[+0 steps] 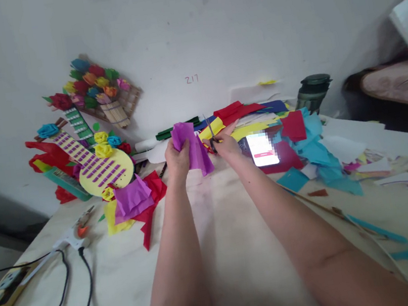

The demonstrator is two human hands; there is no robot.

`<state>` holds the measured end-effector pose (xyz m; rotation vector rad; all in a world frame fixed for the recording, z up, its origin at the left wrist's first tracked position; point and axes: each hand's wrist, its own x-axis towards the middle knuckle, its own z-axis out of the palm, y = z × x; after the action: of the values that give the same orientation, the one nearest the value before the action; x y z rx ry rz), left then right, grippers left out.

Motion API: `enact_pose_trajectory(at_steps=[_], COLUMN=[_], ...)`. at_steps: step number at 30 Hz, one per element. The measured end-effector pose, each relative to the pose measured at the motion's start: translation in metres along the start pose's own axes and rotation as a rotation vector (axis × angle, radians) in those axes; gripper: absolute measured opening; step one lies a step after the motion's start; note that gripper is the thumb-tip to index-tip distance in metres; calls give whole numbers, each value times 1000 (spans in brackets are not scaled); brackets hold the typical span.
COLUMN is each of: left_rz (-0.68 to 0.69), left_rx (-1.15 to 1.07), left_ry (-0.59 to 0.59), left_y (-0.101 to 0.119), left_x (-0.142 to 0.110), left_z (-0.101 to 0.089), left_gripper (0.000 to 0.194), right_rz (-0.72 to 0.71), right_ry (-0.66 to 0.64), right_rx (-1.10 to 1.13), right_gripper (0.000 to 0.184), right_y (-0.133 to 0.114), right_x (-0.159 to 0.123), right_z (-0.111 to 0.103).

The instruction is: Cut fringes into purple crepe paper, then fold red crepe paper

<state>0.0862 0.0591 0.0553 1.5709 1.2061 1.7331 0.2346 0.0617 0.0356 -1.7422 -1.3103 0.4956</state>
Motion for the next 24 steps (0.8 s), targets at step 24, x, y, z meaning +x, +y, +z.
enact_pose_trajectory(at_steps=[24], left_rz=[-7], left_rx=[34], left_ry=[-29], left_y=[19], left_x=[5], left_z=[-25], left_gripper=[24], right_rz=[19], right_ry=[-126], right_rx=[-212], right_gripper=[49], right_y=[-1], right_x=[-25], right_z=[37])
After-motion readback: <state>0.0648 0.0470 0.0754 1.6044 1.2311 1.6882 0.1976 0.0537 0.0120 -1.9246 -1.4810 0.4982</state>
